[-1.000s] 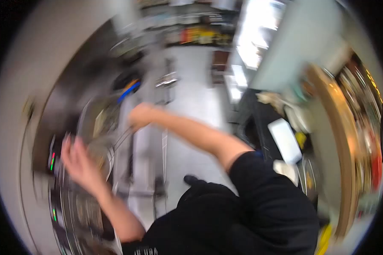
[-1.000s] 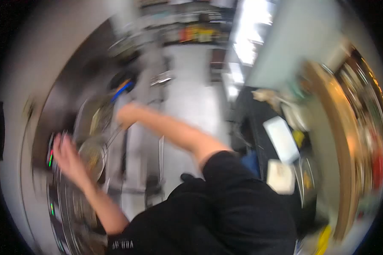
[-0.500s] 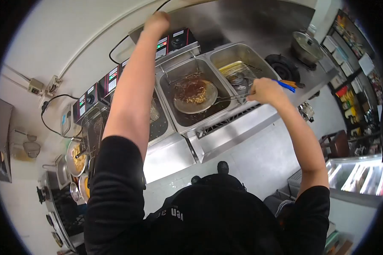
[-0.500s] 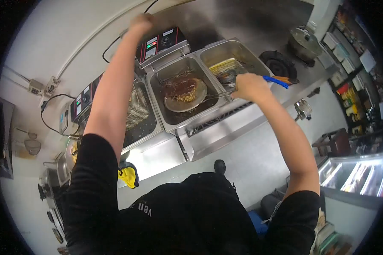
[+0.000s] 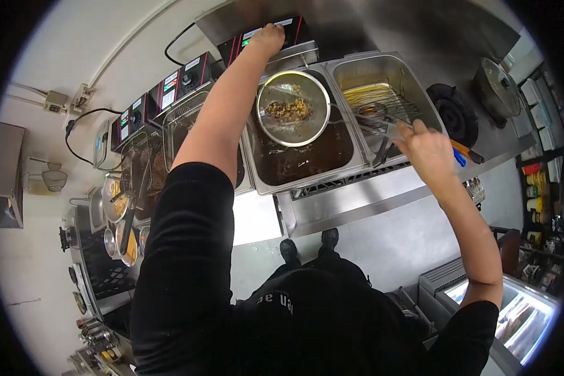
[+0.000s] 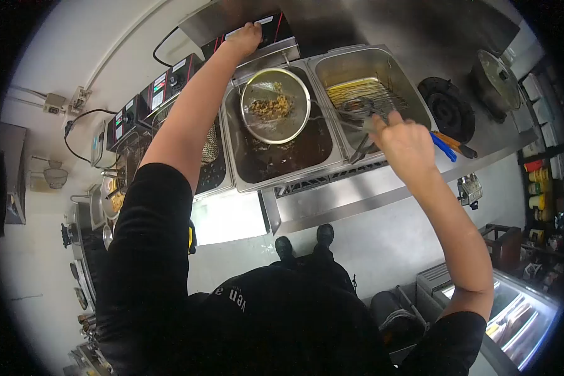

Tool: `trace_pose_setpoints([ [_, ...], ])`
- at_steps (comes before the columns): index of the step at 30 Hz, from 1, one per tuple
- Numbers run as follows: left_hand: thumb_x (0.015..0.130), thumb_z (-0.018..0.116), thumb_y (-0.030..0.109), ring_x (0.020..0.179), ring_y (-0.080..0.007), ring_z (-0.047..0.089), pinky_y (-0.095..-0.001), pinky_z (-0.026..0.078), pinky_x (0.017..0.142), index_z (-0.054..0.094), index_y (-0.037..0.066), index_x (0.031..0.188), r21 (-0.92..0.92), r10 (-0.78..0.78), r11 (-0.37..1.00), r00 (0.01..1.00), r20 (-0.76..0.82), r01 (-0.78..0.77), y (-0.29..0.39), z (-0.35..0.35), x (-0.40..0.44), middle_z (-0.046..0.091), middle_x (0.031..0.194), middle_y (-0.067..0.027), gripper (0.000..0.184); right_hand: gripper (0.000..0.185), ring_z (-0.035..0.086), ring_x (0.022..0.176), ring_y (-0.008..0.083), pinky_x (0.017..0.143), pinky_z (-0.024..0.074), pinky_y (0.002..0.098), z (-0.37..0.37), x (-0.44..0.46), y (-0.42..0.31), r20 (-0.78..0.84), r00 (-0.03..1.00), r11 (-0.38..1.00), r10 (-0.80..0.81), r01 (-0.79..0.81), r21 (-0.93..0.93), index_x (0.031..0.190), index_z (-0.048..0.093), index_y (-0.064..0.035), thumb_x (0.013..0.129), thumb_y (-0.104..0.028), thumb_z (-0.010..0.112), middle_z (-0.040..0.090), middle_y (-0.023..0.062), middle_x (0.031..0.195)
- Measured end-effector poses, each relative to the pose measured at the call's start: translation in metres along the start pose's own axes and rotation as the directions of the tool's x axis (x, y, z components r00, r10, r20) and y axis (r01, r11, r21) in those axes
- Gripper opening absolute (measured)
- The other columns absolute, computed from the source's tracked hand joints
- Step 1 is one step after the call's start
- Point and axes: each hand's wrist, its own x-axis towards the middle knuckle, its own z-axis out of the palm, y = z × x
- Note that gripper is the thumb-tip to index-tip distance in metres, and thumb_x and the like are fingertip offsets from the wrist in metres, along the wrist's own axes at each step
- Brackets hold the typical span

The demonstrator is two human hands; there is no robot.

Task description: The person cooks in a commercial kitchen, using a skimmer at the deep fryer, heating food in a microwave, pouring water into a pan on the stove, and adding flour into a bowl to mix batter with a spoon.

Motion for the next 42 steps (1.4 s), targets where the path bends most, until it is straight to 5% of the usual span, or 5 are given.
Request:
trace_pose_setpoints([
  [11,0.089,0.04,0.053,0.107,-0.0362,0.054,-0.0443,0.043,0.091,0.048,-0.008,0.118,-0.029,-0.081,0.996,0.989,0.123,0.085,0.008,-0.024,-0.004,0.055,0.113,-0.025,0.068,0.036,0.06,0.066,0.0204,0.06,0.0489,0.0324,-0.012,-0.001,0.011,-0.026,0.971,0.971,-0.237,0.236,-0.033,0.104,0.064,-0.011,0.07,-0.021,0.067,0.057,0.0055,0.078],
  [18,0.083,0.05,0.056,0.112,-0.0333,0.051,-0.0405,0.042,0.093,0.046,0.005,0.127,-0.004,0.229,0.973,0.956,0.184,-0.232,-0.052,-0.209,-0.091,0.054,0.12,-0.0192,0.068,0.027,0.062,0.067,0.0296,0.063,0.049,0.037,-0.063,-0.031,-0.01,0.227,0.971,0.961,0.073,-0.129,0.244,0.088,0.069,-0.0104,0.066,-0.026,0.073,0.063,0.0127,0.071],
  [23,0.089,0.045,0.05,0.12,-0.0322,0.044,-0.0408,0.033,0.104,0.035,0.001,0.134,0.022,-0.063,0.998,0.96,0.274,0.06,-0.082,-0.357,-0.239,0.045,0.13,-0.0203,0.067,0.024,0.063,0.071,0.0308,0.067,0.0495,0.0375,-0.106,-0.01,-0.03,0.374,0.912,0.931,0.171,-0.274,0.242,0.083,0.071,-0.0082,0.066,-0.025,0.073,0.064,0.0145,0.073],
  [27,0.087,0.052,0.048,0.085,-0.0276,0.061,-0.0354,0.048,0.076,0.048,0.012,0.127,-0.062,-0.067,0.996,0.996,0.063,0.07,-0.119,-0.366,-0.339,0.063,0.097,-0.0151,0.055,0.025,0.063,0.076,0.0319,0.071,0.0496,0.0383,-0.1,0.001,-0.049,0.45,0.872,0.933,0.192,-0.304,0.192,0.08,0.071,-0.0083,0.065,-0.028,0.074,0.065,0.0165,0.077],
  [42,0.085,0.06,0.037,0.053,-0.0152,0.057,-0.0303,0.046,0.055,0.062,-0.001,0.103,-0.492,-0.498,0.602,0.777,0.385,0.629,-0.081,-0.297,-0.457,0.064,0.071,-0.0107,0.042,0.033,0.063,0.074,0.0319,0.065,0.0494,0.0416,-0.013,-0.034,-0.052,0.141,0.965,0.966,0.222,-0.237,0.101,0.097,0.066,-0.01,0.074,-0.033,0.067,0.063,0.0158,0.082],
])
